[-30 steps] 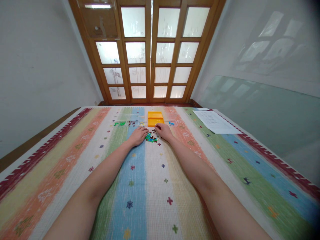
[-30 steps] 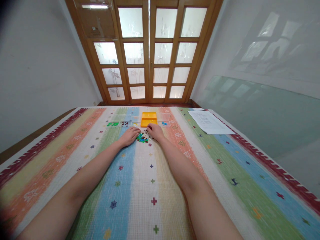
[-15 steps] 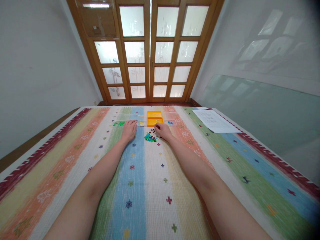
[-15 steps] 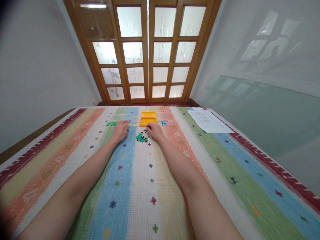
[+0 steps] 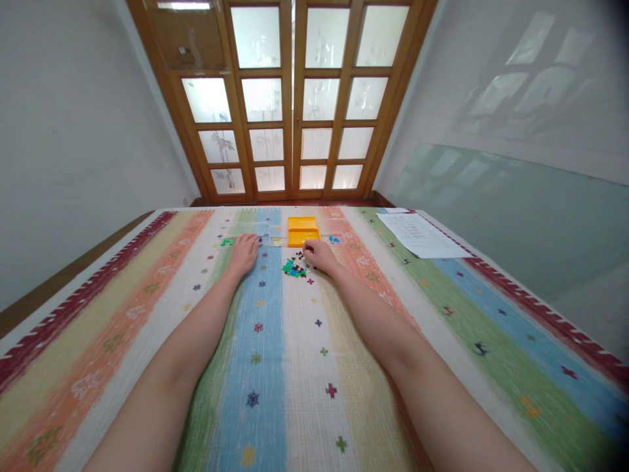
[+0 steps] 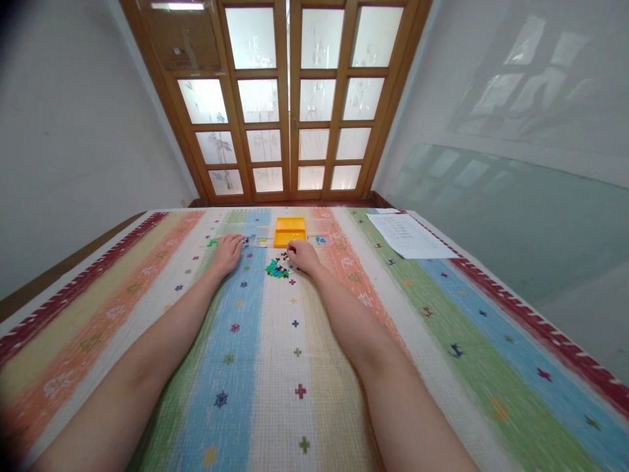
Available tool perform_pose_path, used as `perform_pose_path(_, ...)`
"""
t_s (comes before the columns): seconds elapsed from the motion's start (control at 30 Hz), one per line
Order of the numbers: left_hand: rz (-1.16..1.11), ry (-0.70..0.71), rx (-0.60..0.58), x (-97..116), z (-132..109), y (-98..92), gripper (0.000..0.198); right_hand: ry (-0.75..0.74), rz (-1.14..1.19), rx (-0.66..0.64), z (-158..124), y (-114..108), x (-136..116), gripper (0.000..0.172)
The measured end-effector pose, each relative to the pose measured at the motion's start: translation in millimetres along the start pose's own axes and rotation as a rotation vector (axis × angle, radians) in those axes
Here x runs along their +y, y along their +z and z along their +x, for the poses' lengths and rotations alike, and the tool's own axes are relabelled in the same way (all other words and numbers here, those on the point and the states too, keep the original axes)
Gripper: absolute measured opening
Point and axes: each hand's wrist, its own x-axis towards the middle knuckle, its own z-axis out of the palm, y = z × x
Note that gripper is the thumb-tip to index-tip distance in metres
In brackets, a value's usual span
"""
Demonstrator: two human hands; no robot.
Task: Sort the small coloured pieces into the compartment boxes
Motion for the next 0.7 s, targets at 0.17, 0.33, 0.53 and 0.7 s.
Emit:
perform_pose_path(0.17,-0.003,0.027,-0.029,11,-2,-2.0,0.038,-0.046,-0.080,-0.128,-2,-4,-1,0.014)
perform_pose_path(0.33,0.006,0.088,-0.079,18,-3,-2.6,0.035,-0.127,-0.063,-0.161,-3,-8,-2,0.010)
perform_pose_path(0.53,-0.019,0.133,-0.128,29,-4,-6.5,0.031,-0.152,-0.032,-0.196,-3,-10,-3,0.014)
perform_pose_path(0.7,-0.020,0.154,-0.140,34,-5,-7.4,0.030,-0.169,-0.020,-0.215,-3,-11,-5,0.009)
